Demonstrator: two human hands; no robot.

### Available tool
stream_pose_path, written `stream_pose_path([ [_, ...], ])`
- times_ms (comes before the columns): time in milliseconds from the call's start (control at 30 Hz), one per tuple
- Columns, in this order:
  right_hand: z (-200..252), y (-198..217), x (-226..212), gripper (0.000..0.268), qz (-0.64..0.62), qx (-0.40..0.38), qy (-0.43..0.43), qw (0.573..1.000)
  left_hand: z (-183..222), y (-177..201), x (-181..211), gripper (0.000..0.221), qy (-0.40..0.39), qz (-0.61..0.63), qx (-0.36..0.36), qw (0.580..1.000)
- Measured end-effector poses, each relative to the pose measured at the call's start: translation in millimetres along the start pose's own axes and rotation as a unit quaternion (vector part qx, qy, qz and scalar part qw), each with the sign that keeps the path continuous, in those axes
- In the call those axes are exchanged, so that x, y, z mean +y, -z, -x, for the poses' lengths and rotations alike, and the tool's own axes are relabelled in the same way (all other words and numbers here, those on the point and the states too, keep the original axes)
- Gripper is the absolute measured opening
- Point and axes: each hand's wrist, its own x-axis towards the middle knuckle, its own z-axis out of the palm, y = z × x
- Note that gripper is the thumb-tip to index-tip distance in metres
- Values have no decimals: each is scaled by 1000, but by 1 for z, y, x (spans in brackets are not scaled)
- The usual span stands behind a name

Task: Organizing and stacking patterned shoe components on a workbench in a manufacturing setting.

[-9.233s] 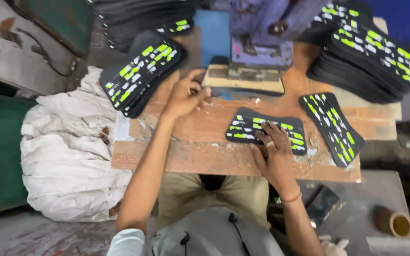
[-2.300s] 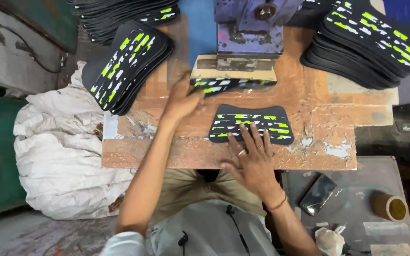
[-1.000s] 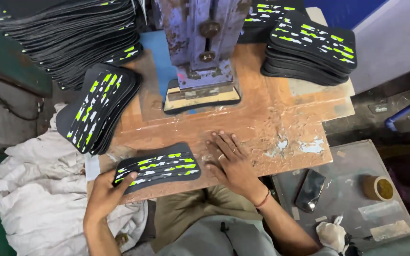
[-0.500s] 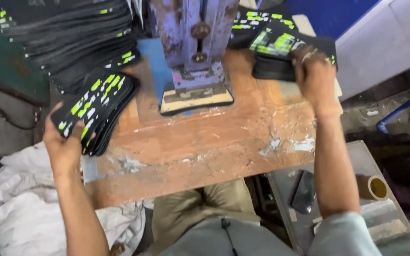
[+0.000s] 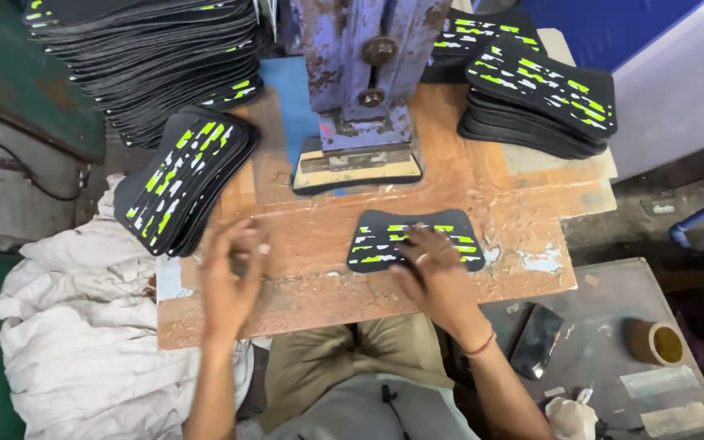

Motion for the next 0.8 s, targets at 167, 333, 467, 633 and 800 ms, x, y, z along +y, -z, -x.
stream_pose_path([
  [167,-4,-16,-14,34,4,-41,39,998,6,-14,-4,37,11,-38,-3,999],
  [333,-2,-24,-10,33,-15,-36,15,999,6,-14,-20,40,18,2,11,1000],
  [467,2,-22,-15,33,-10,-30,23,999,-17,-16,-23,56,48,18,-1,999],
  [633,-3,-23,-13,32,-11,-34,23,999,-68,-46,-27,77,41,-51,-63,996],
  [800,-2,-22,-11,33,-5,-35,26,999,-101,-69,-30,67,130,96,-201,966],
])
